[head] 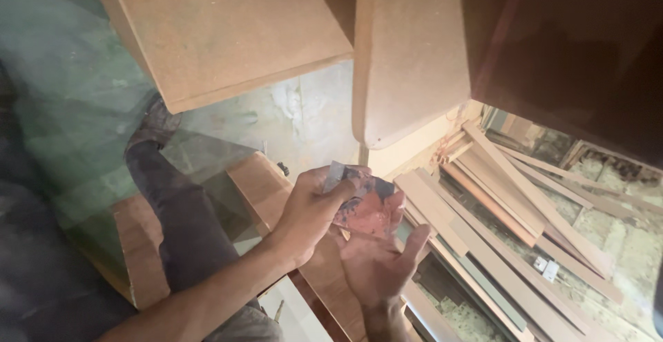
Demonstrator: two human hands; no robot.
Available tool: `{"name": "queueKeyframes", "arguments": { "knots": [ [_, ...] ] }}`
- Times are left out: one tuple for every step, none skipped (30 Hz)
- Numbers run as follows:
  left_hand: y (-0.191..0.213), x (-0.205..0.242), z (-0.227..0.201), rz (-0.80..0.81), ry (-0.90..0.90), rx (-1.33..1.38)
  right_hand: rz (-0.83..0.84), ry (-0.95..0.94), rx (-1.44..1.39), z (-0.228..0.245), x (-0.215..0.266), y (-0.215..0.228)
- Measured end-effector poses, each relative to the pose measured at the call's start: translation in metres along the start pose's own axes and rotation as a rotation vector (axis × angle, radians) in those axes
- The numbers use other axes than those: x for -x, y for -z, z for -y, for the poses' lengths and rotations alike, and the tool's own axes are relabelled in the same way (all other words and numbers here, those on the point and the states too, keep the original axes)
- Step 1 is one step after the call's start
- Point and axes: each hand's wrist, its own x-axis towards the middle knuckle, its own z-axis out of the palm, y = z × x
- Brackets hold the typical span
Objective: The person applies pink wood filler to the joints and edges of a wooden cabinet using a small putty knife. They repeatedly scoop filler from a container and spread it into the seams of the furniture.
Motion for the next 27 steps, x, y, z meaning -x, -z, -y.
{"name": "queueKeyframes", "arguments": {
  "knots": [
    [0.002,-0.001,0.001,-0.009,0.027,-0.013,0.004,0.013,-0.022,-0.006,0.003,0.003],
    [0.005,-0.002,0.003,-0.016,0.057,-0.029,0.006,0.029,-0.045,-0.011,0.007,0.004],
    [0.006,-0.002,0.004,-0.012,0.012,0.013,-0.044,0.066,0.070,-0.016,0.010,0.005],
    [0.008,-0.005,0.005,-0.002,-0.033,0.052,-0.092,0.110,0.187,-0.017,0.012,0.005],
    [0.009,-0.006,0.006,0.009,-0.079,0.090,-0.140,0.153,0.305,-0.017,0.014,0.005],
    [0.009,-0.008,0.007,0.003,-0.079,0.073,-0.138,0.227,0.617,-0.015,0.014,0.006],
    [0.009,-0.010,0.008,-0.002,-0.079,0.056,-0.135,0.301,0.929,-0.011,0.013,0.006],
    [0.010,-0.011,0.009,-0.008,-0.079,0.041,-0.129,0.370,1.242,-0.008,0.012,0.008],
    [0.010,-0.012,0.011,-0.006,-0.056,0.032,-0.097,0.393,1.299,-0.004,0.008,0.012],
    [0.010,-0.011,0.013,-0.005,-0.029,0.022,-0.069,0.413,1.355,-0.001,0.005,0.016],
    [0.009,-0.010,0.016,-0.003,-0.001,0.012,-0.041,0.432,1.411,0.001,0.003,0.022],
    [0.008,-0.010,0.018,0.008,-0.007,0.048,-0.030,0.475,1.566,0.000,0.002,0.027],
    [0.007,-0.010,0.020,0.019,-0.013,0.084,-0.020,0.516,1.722,-0.003,0.001,0.033],
    [0.007,-0.011,0.019,0.027,-0.027,0.119,0.000,0.559,1.873,-0.007,-0.002,0.038],
    [0.007,-0.012,0.017,0.009,-0.022,0.101,-0.061,0.523,1.896,-0.012,-0.002,0.042],
    [0.007,-0.014,0.015,-0.010,-0.018,0.090,-0.117,0.482,1.921,-0.017,0.001,0.043],
    [0.008,-0.015,0.013,-0.029,-0.014,0.079,-0.172,0.441,1.945,-0.019,0.005,0.043],
    [0.009,-0.016,0.010,-0.033,-0.015,0.071,-0.178,0.454,1.735,-0.020,0.009,0.042],
    [0.010,-0.017,0.007,-0.036,-0.015,0.063,-0.182,0.462,1.525,-0.018,0.014,0.039],
    [0.012,-0.018,0.003,-0.040,-0.016,0.053,-0.184,0.466,1.314,-0.016,0.014,0.037],
    [0.013,-0.020,0.000,-0.038,-0.013,0.026,-0.077,0.352,0.894,-0.009,0.014,0.034],
    [0.014,-0.021,-0.001,-0.037,-0.005,0.002,0.022,0.230,0.475,0.003,0.017,0.031],
    [0.015,-0.022,-0.001,-0.037,0.003,-0.022,0.114,0.105,0.056,0.009,0.015,0.031],
    [0.015,-0.021,0.001,-0.009,0.000,0.015,0.201,0.037,-0.117,0.009,0.012,0.032],
    [0.014,-0.020,0.004,0.020,-0.003,0.052,0.288,-0.030,-0.289,0.008,0.009,0.035],
    [0.015,-0.022,0.005,0.054,-0.011,0.083,0.384,-0.092,-0.461,0.002,0.003,0.040],
    [0.014,-0.023,0.007,0.027,-0.036,0.076,0.364,-0.095,-0.533,-0.005,0.003,0.043]
  ]
}}
